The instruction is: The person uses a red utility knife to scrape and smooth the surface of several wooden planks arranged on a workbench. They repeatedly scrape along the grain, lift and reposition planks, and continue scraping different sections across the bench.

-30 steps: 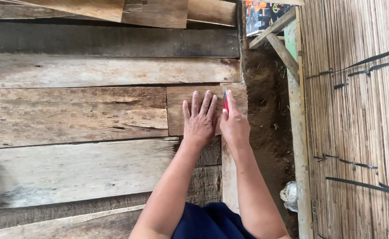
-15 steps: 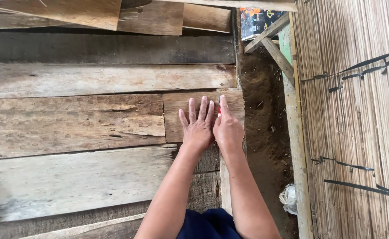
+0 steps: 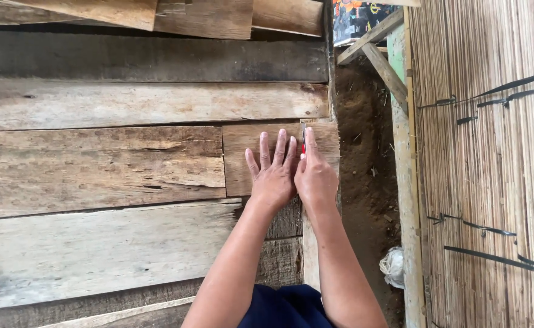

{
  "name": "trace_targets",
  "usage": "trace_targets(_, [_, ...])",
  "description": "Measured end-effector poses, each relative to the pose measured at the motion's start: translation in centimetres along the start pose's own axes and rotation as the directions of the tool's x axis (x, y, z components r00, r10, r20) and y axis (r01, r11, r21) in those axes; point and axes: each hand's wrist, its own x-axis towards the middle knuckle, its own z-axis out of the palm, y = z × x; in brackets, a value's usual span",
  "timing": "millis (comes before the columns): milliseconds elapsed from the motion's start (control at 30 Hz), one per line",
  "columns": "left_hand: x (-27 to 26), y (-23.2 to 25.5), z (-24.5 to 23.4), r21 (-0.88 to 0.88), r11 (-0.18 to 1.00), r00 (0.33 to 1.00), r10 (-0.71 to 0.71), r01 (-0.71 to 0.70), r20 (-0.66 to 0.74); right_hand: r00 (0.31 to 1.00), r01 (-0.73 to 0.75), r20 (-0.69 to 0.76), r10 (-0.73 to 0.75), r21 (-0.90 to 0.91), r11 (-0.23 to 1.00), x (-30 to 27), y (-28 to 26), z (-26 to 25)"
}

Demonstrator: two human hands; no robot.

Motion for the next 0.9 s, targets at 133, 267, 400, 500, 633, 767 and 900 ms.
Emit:
trace_targets(133, [0.1,-0.2,0.1,0.002,1.0,1.0,0.013,-0.013,-0.002,1.0,0.011,-0.015,-0.011,-0.021,1.0,0.0,-0.3,0.0])
trace_targets(267, [-0.3,0.2,-0.6,-0.044,0.999,1.0,-0.005,0.006,0.031,0.999,-0.021,0.034,0.024,-0.066,0.998,-0.5,-1.7,-1.2])
trace_targets(400, [-1.2,0.7,-1.9,-0.053,0.999,0.999,-0.001,0.003,0.045,0.99,-0.058,0.118,0.077,-0.154,0.986,-0.8,-3.7,-3.6])
trace_targets(500, [-1.1,0.4,-1.4,-0.073,0.997,1.0,0.007,-0.006,0.008,0.985,-0.053,0.15,0.09,-0.232,0.971,0.1,-2.9,-2.9])
trace_targets(633, [-1.1,0.2,-1.2,-0.072,0.997,1.0,0.017,-0.017,0.006,0.981,-0.05,0.173,0.088,-0.215,0.975,-0.3,-3.4,-3.9])
trace_targets(767, [-0.6,0.0,-1.0,-0.068,0.998,1.0,0.01,-0.008,0.019,0.982,-0.034,0.172,0.077,-0.241,0.97,-0.9,-3.3,-4.0])
trace_targets(900, [0.1,-0.4,0.0,-0.044,0.999,1.0,0.014,-0.013,0.023,0.978,-0.038,0.192,0.079,-0.209,0.977,-2.6,-3.5,-4.7])
